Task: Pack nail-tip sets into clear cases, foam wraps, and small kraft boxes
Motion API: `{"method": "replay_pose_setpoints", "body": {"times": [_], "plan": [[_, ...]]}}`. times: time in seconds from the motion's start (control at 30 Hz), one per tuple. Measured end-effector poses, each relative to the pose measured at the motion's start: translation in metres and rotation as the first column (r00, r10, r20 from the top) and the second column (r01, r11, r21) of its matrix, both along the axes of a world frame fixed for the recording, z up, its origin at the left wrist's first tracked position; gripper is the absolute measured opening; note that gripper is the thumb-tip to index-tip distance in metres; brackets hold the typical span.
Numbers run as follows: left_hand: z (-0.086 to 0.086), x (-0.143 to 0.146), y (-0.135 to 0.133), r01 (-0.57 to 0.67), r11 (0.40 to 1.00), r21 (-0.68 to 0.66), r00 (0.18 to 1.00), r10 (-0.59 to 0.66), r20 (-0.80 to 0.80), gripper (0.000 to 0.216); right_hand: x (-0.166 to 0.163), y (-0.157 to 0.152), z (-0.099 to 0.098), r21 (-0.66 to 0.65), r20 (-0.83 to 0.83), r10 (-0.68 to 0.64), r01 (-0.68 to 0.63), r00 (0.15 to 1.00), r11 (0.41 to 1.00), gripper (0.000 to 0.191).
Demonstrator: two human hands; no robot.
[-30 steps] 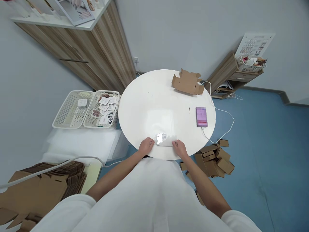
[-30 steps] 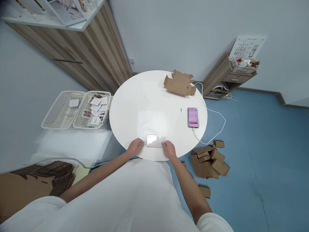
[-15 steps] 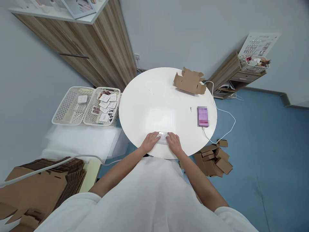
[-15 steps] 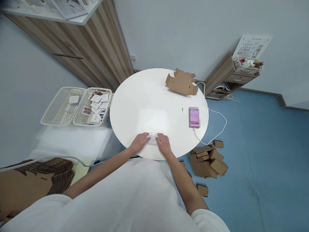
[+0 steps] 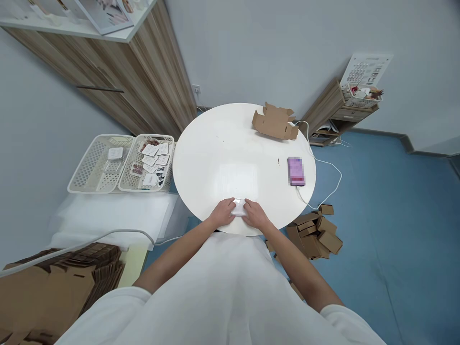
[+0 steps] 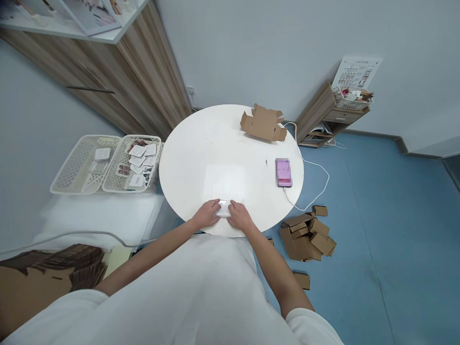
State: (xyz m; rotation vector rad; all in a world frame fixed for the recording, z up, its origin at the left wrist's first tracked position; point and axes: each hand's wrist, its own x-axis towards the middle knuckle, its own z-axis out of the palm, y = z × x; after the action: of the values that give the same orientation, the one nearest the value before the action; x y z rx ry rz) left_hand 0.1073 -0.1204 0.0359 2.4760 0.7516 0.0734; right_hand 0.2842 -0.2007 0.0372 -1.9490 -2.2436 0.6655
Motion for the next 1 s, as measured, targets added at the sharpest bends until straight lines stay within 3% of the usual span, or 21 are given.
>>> {"method": "replay_pose_setpoints", "body": {"times": [0.17,0.27,0.43,0.67,0.87,1.0], "plan": [[0.016,-0.006,-0.008,0.075,0.988,-0.139,0.997,-0.076,-0.002,0.029,-0.002,-0.022,0.014,-0.038,-0.112,-0.022,0.018,0.993,0.999,0.025],[0.021,-0.003,-0.009,0.041,0.978,-0.203,0.999,-0.047,-0.024,0.027,0.0,-0.027,0.019,-0.084,-0.175,-0.096,0.082,0.98,0.993,0.022],[0.023,0.007,0.003,-0.15,0.969,-0.197,0.988,0.14,-0.063,0.032,0.008,-0.011,0.024,-0.098,-0.262,-0.256,0.239,0.93,0.966,0.022],[0.016,0.007,0.025,-0.159,0.9,-0.407,0.987,0.141,-0.074,0.03,0.018,0.011,0.025,-0.262,-0.275,-0.357,0.288,0.893,0.921,0.028],[0.006,0.012,0.038,-0.254,0.888,-0.383,0.962,0.189,-0.199,0.028,0.022,0.022,0.011,-0.357,-0.328,-0.481,0.365,0.813,0.86,0.023],[0.004,0.019,0.047,-0.287,0.896,-0.338,0.935,0.185,-0.303,0.025,0.023,0.029,0.003,-0.331,-0.264,-0.489,0.398,0.831,0.856,0.019]]}}
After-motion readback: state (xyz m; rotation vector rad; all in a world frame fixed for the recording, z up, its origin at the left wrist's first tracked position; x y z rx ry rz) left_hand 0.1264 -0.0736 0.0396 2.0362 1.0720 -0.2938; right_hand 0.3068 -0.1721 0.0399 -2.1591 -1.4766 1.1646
